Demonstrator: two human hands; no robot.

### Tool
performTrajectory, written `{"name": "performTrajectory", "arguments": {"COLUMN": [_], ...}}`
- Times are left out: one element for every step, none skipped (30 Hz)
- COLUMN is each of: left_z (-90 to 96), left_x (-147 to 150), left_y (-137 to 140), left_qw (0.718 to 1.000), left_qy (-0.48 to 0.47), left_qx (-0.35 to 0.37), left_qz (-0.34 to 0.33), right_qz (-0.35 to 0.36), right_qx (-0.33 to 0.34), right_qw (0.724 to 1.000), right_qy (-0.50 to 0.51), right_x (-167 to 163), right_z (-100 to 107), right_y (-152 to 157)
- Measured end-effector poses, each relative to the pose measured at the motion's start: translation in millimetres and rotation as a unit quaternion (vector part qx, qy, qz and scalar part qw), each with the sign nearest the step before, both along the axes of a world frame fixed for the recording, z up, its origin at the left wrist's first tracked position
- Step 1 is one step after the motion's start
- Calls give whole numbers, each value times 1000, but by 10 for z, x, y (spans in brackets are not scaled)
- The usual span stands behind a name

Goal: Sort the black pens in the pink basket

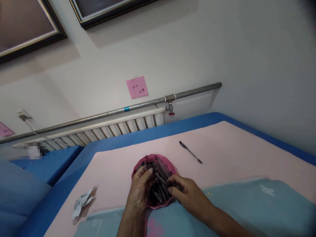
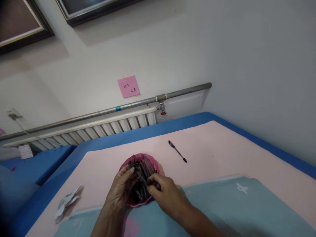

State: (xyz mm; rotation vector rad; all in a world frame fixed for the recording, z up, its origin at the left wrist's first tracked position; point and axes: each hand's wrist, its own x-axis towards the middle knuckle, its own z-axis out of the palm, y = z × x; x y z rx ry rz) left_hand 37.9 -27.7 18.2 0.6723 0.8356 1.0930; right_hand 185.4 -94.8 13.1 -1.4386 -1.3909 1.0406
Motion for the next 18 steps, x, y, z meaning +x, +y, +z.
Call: {"name": "performTrajectory", "arguments": {"left_z": [5,9,13,16,19,23,27,31,36,39,41,40,36,30,21,11,1,-7], "left_x": [10,22,37,53,70,86,101,114,125,133,139,144,147,150,151,151,148,141], "left_y": [-11,-24,-38,-52,-67,-81,-95,-107,-117,-126,-133,-137,-139,-138,-136,-131,-124,-114], "left_qw": [1000,1000,1000,1000,1000,1000,1000,1000,1000,1000,1000,1000,1000,1000,1000,1000,1000,1000], "left_qy": [1,2,2,3,4,5,6,6,5,3,1,0,-2,-2,-2,0,2,7], "left_qx": [-1,-1,0,2,5,8,11,12,12,12,11,10,9,8,7,7,7,6], "left_qz": [1,1,0,-1,-5,-9,-13,-16,-19,-20,-19,-17,-18,-20,-23,-25,-25,-22], "right_qz": [-5,-8,-11,-14,-17,-19,-22,-26,-31,-33,-35,-36,-36,-34,-34,-32,-27,-22], "right_qx": [-6,-10,-11,-10,-9,-9,-12,-17,-23,-26,-28,-28,-28,-29,-29,-31,-34,-36], "right_qw": [1000,1000,999,999,998,997,996,995,993,993,992,991,989,988,987,985,985,984], "right_qy": [9,20,30,43,57,73,88,99,107,114,120,128,137,148,157,165,169,173], "right_x": [-4,-6,-8,-8,-7,-5,-2,0,2,2,1,-2,-6,-10,-13,-14,-12,-4], "right_z": [12,18,20,17,11,2,-9,-20,-31,-41,-49,-56,-60,-61,-61,-60,-60,-60], "right_y": [2,5,9,13,18,21,24,26,28,29,30,32,34,38,42,49,57,67]}}
